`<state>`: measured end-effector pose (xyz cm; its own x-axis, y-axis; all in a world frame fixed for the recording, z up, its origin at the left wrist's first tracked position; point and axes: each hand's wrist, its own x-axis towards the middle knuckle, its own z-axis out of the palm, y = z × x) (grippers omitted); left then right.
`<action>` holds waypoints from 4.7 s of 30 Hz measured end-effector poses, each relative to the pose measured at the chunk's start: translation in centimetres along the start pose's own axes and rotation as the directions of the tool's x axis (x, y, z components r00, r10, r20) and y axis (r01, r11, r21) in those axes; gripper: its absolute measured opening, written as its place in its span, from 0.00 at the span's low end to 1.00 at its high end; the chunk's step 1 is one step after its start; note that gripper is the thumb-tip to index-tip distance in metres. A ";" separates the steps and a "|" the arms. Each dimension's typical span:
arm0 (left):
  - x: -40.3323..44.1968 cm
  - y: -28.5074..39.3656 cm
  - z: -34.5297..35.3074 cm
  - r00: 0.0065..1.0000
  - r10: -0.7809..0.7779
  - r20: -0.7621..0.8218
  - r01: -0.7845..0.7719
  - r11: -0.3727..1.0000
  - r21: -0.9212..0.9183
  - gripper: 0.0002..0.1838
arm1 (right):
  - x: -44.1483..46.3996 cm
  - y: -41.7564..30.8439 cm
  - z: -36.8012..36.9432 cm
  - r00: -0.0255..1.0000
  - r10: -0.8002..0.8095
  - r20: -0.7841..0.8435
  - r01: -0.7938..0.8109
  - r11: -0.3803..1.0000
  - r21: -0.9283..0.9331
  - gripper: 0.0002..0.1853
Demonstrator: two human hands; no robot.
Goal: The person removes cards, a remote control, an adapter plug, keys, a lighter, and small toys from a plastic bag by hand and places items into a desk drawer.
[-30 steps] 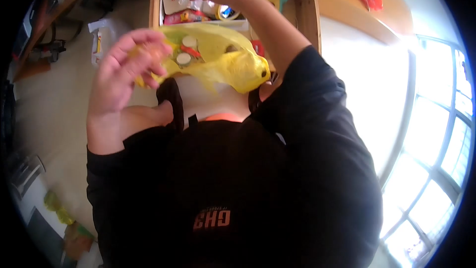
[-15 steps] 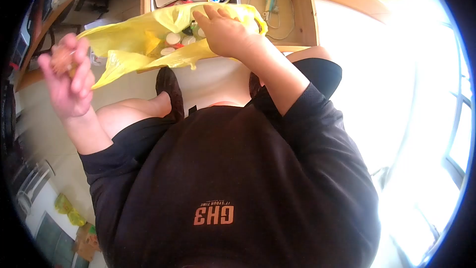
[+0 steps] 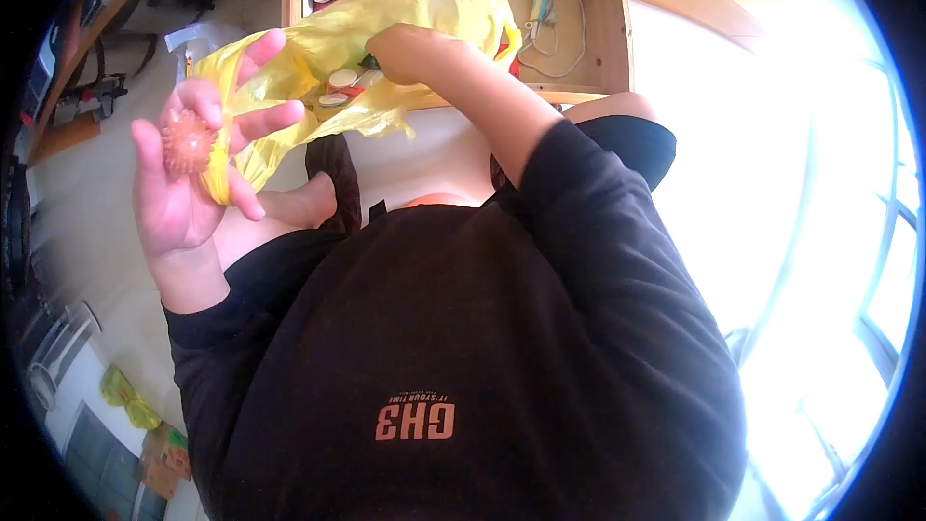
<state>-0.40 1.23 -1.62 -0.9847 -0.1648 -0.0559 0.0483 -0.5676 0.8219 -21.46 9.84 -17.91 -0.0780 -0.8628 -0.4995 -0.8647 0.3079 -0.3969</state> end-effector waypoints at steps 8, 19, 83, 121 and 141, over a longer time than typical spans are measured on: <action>0.4 0.3 -0.4 1.000 0.013 0.003 -0.013 0.997 -0.070 0.26 | 3.8 1.4 4.3 0.959 -0.118 -0.258 0.171 0.967 0.191 0.19; 0.9 0.2 0.3 0.999 -0.002 -0.046 0.002 1.000 -0.003 0.25 | 2.3 4.1 3.9 0.908 -0.058 -0.415 0.208 0.922 0.326 0.18; 7.9 -4.3 0.7 0.900 -0.132 -0.415 0.132 0.991 -0.029 0.24 | -10.7 -0.7 -4.6 0.327 -0.263 -0.908 0.700 0.713 0.046 0.18; 7.3 -6.2 -0.3 0.950 -0.078 -0.303 0.122 0.984 0.131 0.23 | -10.2 -2.7 -5.0 0.929 0.116 -0.352 0.330 0.173 0.928 0.17; 7.4 -6.1 -0.2 0.945 -0.066 -0.321 0.130 0.975 0.182 0.22 | -9.9 -2.2 -5.2 0.924 0.038 -0.382 0.375 0.123 0.919 0.16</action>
<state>-7.91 3.34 -7.20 -0.8801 -0.3770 -0.2886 -0.1110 -0.4277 0.8971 -21.31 15.62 -8.09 -0.2939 -0.9383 -0.1823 0.3203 0.0830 -0.9437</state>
